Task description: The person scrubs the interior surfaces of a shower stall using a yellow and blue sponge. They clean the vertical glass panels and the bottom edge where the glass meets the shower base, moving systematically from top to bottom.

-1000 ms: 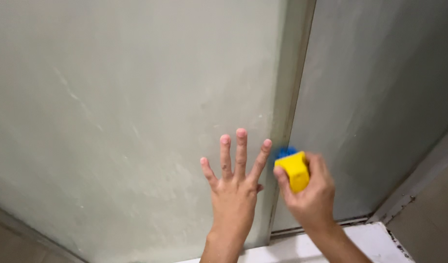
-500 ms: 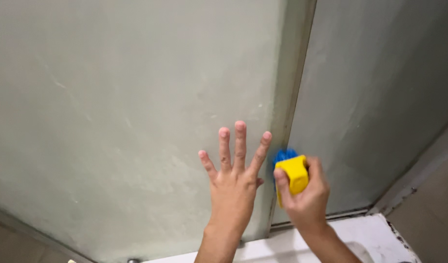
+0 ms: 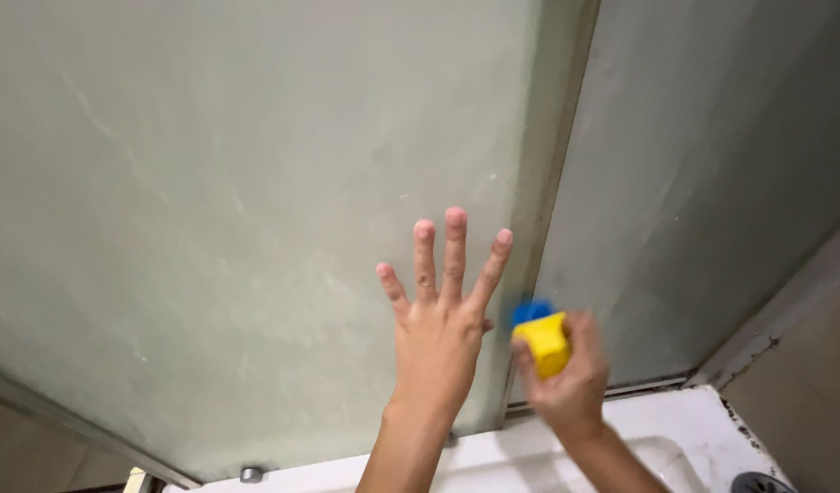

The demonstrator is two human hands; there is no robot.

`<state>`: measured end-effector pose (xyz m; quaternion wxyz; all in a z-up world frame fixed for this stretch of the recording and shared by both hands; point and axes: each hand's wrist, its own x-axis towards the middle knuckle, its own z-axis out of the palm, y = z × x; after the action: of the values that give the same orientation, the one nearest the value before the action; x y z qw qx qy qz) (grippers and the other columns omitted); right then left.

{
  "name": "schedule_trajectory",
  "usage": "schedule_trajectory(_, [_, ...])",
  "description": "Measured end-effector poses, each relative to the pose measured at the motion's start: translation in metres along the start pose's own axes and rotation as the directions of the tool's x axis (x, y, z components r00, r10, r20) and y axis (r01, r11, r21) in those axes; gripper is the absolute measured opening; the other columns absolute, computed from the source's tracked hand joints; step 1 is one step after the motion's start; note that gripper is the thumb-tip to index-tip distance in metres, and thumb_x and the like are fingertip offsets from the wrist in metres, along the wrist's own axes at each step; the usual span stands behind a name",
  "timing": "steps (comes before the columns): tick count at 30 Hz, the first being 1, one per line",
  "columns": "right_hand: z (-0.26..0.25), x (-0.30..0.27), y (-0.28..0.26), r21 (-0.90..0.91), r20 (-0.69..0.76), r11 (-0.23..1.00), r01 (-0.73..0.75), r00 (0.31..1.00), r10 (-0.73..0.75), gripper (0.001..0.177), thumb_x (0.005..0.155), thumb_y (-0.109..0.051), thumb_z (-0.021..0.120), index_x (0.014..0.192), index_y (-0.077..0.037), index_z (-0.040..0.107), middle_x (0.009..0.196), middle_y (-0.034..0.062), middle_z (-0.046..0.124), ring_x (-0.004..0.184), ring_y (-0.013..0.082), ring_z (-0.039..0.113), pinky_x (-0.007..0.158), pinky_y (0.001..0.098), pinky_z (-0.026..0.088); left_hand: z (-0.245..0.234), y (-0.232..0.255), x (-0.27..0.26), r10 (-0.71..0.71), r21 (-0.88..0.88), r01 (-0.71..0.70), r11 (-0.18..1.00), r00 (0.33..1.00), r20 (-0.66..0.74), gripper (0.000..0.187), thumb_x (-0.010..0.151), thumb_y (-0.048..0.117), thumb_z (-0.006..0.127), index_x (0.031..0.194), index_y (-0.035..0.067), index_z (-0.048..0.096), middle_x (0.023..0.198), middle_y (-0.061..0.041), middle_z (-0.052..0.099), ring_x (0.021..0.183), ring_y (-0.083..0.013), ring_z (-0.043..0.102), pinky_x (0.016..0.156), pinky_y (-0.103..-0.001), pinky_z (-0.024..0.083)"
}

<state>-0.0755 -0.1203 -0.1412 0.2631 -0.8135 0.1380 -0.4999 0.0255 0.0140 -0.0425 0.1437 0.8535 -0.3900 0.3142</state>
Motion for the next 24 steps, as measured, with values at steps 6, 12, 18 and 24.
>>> schedule_trajectory(6, [-0.001,-0.032,0.004,-0.245,0.282,0.969,0.005,0.957,0.067,0.054,0.075,-0.040,0.080,0.106,0.001,0.063,0.086,0.0177,0.059,0.069,0.0369,0.065,0.058,0.0448,0.053,-0.005,0.001,-0.002,-0.003,-0.058,0.002,0.998,1.000,-0.015,0.104,0.080,0.014,0.077,0.165,0.037,0.023,0.173,-0.010,0.005,0.159,-0.0362,0.003,0.118,-0.076,0.005])
schedule_trajectory(12, [-0.005,-0.006,0.010,-0.104,0.066,0.993,0.062,0.996,-0.055,0.051,0.087,-0.038,0.076,0.112,0.003,0.059,0.094,0.0161,0.058,0.078,0.0366,0.063,0.065,0.0436,0.051,0.005,0.012,-0.016,0.008,0.062,-0.004,0.998,0.998,-0.070,0.099,0.077,-0.007,0.059,0.163,0.034,0.031,0.172,-0.012,0.011,0.158,-0.0383,0.009,0.111,-0.081,0.015])
schedule_trajectory(18, [-0.024,0.013,-0.020,-0.282,0.373,0.960,-0.004,0.921,0.113,0.048,0.077,-0.042,0.081,0.104,-0.005,0.064,0.089,0.0134,0.061,0.074,0.0367,0.066,0.061,0.0458,0.052,0.022,0.019,-0.020,0.019,0.135,-0.012,0.991,0.999,-0.046,0.099,0.079,-0.005,0.059,0.165,0.035,0.028,0.171,-0.014,0.007,0.157,-0.0404,0.001,0.110,-0.081,0.004])
schedule_trajectory(24, [-0.011,0.009,-0.010,-0.088,0.100,0.996,-0.024,0.994,0.033,0.046,0.083,-0.035,0.077,0.109,-0.001,0.061,0.096,0.0148,0.063,0.082,0.0391,0.066,0.066,0.0450,0.053,0.036,0.015,-0.022,0.048,0.103,-0.044,0.994,0.998,-0.035,0.097,0.082,0.012,0.069,0.165,0.037,0.025,0.173,-0.012,0.001,0.158,-0.0366,-0.003,0.111,-0.079,-0.006])
